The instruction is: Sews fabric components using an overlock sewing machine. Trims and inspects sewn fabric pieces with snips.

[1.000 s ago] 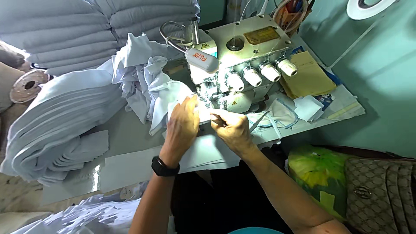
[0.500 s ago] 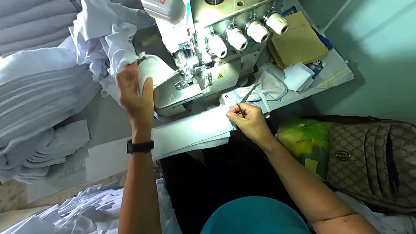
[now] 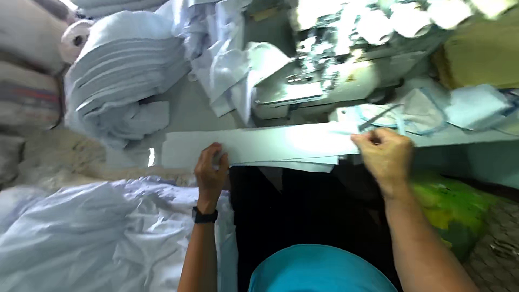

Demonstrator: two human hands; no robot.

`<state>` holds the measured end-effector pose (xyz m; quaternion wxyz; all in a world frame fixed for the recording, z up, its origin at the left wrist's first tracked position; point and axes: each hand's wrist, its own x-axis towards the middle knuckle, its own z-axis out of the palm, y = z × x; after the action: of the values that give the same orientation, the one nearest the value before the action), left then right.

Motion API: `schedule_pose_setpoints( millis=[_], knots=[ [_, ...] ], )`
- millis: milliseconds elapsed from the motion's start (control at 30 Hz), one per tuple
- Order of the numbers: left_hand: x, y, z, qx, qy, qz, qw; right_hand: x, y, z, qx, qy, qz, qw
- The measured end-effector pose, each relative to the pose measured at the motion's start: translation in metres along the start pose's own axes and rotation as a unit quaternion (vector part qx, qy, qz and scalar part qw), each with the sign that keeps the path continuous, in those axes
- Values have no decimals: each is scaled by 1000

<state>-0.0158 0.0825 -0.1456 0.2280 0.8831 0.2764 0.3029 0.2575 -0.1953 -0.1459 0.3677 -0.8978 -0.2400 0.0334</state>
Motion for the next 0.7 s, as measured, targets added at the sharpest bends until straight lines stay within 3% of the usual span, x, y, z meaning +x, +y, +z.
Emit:
schedule_pose_setpoints(
  millis=[67, 133, 233, 300, 400, 500, 533, 600, 667, 700],
  knots=[
    [4, -4, -7, 5, -9, 30, 1000, 4, -15, -1, 22, 7, -17, 1000],
    [7, -15, -23, 42, -21, 42, 998, 3, -43, -5, 152, -27, -29, 988],
    [3, -38, -54, 77, -41, 26, 996, 13, -78, -25, 467, -127, -81, 871],
    [2, -53, -68, 75, -54, 14, 996, 30, -70, -43, 543, -113, -121, 823],
    [14, -72, -77, 84, -62, 1, 995, 41, -71, -53, 555, 12, -48, 831],
    [35, -85, -83, -20, 33, -114, 993, 39, -82, -36, 475, 17, -45, 879],
    [43, -88, -86, -127, 115, -168, 971, 33, -83, -27, 442, 7, -53, 895],
    [67, -84, -94, -381, 272, -200, 861, 22, -73, -1, 397, -14, -80, 914],
    [93, -68, -98, -544, 306, -144, 768, 13, -63, 20, 326, -37, -122, 937],
    [103, -60, -95, -604, 260, -84, 748, 12, -61, 26, 284, -54, -146, 946]
  ],
)
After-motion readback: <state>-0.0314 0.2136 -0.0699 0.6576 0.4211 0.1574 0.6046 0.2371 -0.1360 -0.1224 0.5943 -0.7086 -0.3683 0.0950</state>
